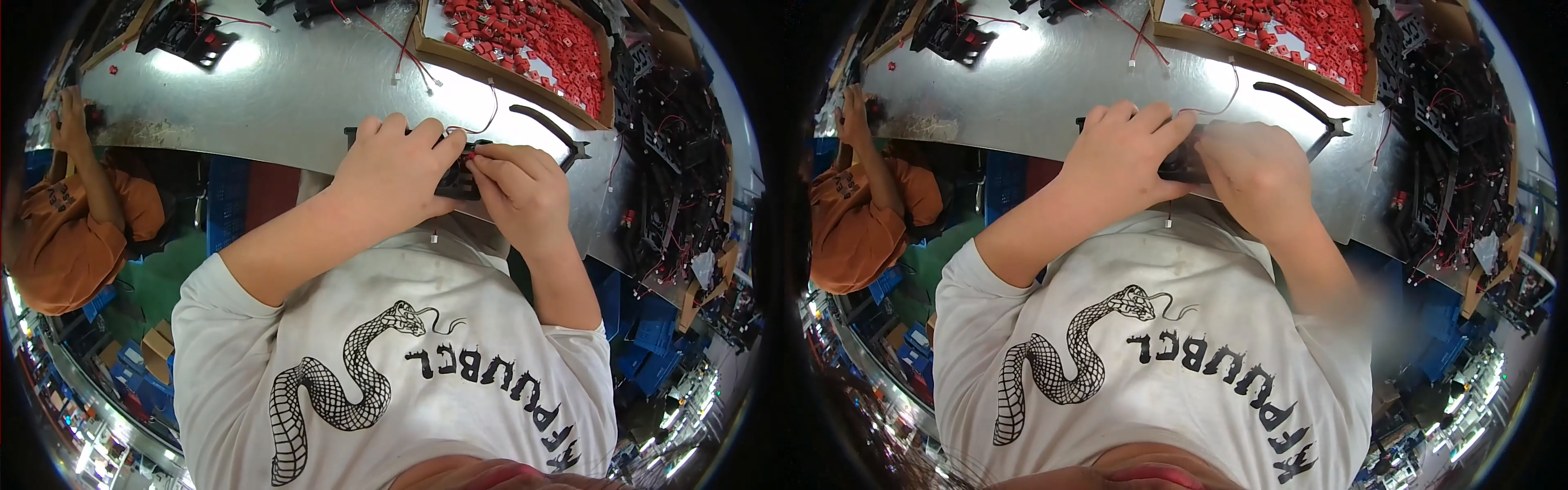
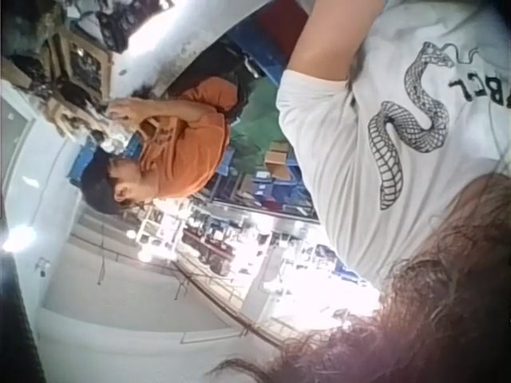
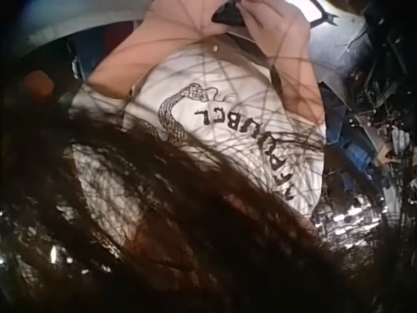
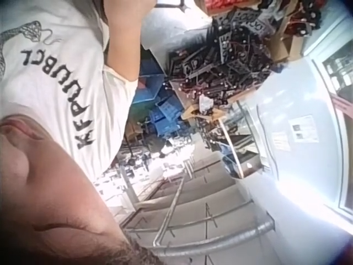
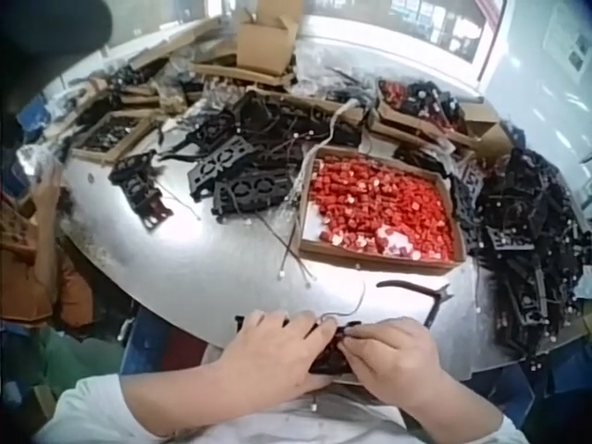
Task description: Assembling electronic components by crimping wires into a plastic housing.
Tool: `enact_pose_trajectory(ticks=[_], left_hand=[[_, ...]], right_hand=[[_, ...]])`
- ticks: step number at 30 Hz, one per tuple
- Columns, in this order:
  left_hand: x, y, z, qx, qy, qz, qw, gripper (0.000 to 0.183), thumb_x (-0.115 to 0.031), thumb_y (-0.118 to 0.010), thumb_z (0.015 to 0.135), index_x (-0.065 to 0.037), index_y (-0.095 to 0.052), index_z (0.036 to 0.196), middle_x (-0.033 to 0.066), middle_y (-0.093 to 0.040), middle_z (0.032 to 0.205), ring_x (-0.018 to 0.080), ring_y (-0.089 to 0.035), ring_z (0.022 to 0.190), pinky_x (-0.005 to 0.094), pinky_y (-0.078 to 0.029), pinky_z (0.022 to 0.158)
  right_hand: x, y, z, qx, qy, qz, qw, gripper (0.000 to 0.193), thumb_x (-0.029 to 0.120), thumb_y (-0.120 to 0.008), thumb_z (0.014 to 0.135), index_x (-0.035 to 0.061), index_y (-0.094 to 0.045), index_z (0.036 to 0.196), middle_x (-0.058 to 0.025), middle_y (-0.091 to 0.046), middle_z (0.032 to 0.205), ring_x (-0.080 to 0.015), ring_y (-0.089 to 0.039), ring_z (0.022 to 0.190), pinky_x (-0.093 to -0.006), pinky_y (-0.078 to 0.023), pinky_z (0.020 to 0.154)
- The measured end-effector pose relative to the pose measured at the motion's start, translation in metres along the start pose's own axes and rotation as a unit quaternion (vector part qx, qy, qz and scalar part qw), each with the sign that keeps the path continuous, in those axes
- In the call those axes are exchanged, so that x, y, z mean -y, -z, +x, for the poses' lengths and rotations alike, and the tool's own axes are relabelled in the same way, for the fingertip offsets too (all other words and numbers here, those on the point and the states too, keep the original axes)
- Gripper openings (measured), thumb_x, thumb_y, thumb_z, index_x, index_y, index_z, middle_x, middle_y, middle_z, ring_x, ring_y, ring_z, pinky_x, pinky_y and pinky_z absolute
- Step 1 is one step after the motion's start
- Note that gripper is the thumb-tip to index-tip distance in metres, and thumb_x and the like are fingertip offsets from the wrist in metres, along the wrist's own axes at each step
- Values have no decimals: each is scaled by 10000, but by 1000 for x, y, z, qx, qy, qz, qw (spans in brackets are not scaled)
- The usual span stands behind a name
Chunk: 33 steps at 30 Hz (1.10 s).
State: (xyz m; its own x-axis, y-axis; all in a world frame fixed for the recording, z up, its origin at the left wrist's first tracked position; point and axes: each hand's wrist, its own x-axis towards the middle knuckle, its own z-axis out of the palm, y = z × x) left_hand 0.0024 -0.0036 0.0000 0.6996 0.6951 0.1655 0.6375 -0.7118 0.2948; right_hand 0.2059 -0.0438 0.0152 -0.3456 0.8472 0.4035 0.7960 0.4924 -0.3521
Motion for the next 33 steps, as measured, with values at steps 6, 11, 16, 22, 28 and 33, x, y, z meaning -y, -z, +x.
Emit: enact_pose_trajectory(ticks=[6,11,16,22,28,33], left_hand=[[0,0,0,-1,-1,-2,1000,698,-509,-835,712,-127,-643,1264,28,-640,1014,256,-631,900,418,-457,797],[0,-1,1,3,3,-5,1000,695,-519,-833,714,-135,-646,1263,25,-639,1011,256,-628,894,419,-455,798],[1,-2,0,-5,0,-8,1000,697,-519,-832,716,-133,-644,1266,26,-637,1014,255,-628,902,417,-455,804],[1,0,1,-4,-5,-8,1000,689,-495,-833,724,-134,-638,1277,32,-637,1024,262,-626,921,421,-455,811],[4,0,1,9,1,-25,1000,666,-468,-831,732,-140,-635,1277,47,-650,1052,286,-629,945,440,-461,831],[6,2,8,20,-21,-59,998,669,-466,-829,730,-146,-632,1283,40,-654,1065,290,-631,974,448,-469,866]], right_hand=[[-7,-3,1,12,-7,43,999,165,-15,-797,732,18,-735,881,-79,-743,957,-255,-691,831,-365,-557,717],[-8,-5,-1,28,-8,70,997,165,-32,-787,732,12,-745,885,-84,-733,985,-261,-687,830,-348,-562,716],[-5,-9,-1,30,-63,91,993,164,-40,-778,733,8,-743,885,-83,-725,970,-249,-689,818,-331,-562,698],[-15,-3,8,89,-14,113,989,171,-24,-779,734,12,-751,898,-81,-711,988,-248,-685,861,-340,-560,735],[-32,27,-10,144,-18,54,988,552,261,-880,689,76,-715,1182,-149,-603,1307,-336,-558,1238,-440,-473,1024],[-81,49,-41,210,-85,-162,960,1212,512,-937,508,38,-435,1503,-214,-368,1578,-415,-355,1456,-514,-339,1184]])
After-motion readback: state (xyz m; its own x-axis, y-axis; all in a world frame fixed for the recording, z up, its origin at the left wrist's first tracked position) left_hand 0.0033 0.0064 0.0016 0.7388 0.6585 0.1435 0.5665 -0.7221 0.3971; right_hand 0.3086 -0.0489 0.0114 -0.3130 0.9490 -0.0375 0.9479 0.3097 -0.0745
